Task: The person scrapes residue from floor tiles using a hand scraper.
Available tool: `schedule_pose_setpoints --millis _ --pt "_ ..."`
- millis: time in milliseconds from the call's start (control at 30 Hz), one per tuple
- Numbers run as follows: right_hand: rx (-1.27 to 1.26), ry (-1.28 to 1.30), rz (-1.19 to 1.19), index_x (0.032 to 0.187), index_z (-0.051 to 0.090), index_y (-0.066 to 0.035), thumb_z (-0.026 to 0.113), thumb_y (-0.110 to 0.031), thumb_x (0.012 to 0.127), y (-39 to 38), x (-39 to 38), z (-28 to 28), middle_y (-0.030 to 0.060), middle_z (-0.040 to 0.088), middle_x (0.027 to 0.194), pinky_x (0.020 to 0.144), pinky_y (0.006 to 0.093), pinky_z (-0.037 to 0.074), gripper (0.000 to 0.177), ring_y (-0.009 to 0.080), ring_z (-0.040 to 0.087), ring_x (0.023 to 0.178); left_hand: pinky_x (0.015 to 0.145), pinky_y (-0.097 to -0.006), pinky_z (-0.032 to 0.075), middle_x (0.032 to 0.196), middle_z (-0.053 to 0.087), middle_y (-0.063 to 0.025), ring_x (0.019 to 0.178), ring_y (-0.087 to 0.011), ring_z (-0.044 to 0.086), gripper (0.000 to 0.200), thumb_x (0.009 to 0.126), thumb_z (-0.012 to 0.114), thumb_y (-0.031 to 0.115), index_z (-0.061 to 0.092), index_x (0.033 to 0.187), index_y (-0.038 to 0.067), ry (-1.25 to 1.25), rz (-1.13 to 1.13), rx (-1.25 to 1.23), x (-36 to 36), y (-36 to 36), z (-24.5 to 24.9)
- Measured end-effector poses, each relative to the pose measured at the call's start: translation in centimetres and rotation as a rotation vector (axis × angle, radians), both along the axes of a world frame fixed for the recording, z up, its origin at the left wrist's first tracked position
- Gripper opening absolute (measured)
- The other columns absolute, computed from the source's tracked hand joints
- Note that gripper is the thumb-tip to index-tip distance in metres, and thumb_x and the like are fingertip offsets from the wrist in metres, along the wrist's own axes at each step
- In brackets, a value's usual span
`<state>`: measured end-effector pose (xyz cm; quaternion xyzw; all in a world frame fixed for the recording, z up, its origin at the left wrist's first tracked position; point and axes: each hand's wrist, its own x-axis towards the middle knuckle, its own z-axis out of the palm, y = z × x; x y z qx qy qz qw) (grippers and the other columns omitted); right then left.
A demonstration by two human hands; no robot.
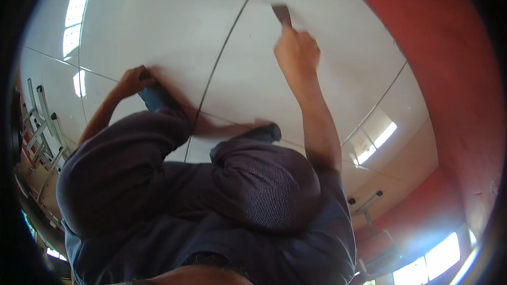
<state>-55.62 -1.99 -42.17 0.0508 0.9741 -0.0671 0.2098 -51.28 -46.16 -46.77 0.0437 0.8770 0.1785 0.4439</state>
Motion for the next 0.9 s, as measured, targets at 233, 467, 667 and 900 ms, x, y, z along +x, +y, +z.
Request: schedule_pose_setpoints --millis 233,467,667,900 --pt "0.016 -0.157 0.179 0.112 0.059 -0.004 0.05 -0.008 0.085 -1.3 8.2 1.6 0.0174 0.065 0.081 0.063 0.0479 0.056 0.029 0.0358 0.068 0.069 0.078 -0.0374 0.053 0.098 0.069 -0.0174 0.087 -0.0289 0.067 0.031 0.082 0.072 0.022 0.064 0.1 -0.002 0.033 0.067 0.136 -0.8 0.2 1.5" --pt "0.019 -0.216 0.129 0.112 0.057 -0.003 0.05 -0.009 0.086 -2.8 8.0 2.7 0.0181 0.065 0.081 0.064 0.0459 0.057 0.028 0.0352 0.068 0.073 0.082 -0.0364 0.052 0.1 0.067 -0.018 0.093 -0.0291 0.066 0.035 0.081 0.073 0.024 0.064 0.104 -0.001 0.009 0.012 0.151 -0.8 1.3 2.6" --pt "-0.026 -0.11 0.12 0.117 0.056 -0.01 0.046 -0.008 0.087 -3.6 6.4 1.2 0.0202 0.065 0.082 0.068 0.0491 0.055 0.032 0.0393 0.067 0.077 0.082 -0.0386 0.05 0.096 0.068 -0.018 0.091 -0.0305 0.066 0.033 0.086 0.067 0.029 0.065 0.101 -0.001 0.071 -0.222 0.106 -0.8 1.7 1.1" --pt "-0.003 -0.133 0.029 0.117 0.055 -0.005 0.048 -0.01 0.086 -5.3 6.8 0.8 0.0202 0.066 0.087 0.071 0.0478 0.055 0.032 0.0374 0.067 0.082 0.076 -0.0397 0.05 0.087 0.068 -0.0181 0.082 -0.033 0.065 0.036 0.088 0.063 0.034 0.065 0.093 -0.002 0.041 -0.236 0.238 -6.2 6.1 -0.2"
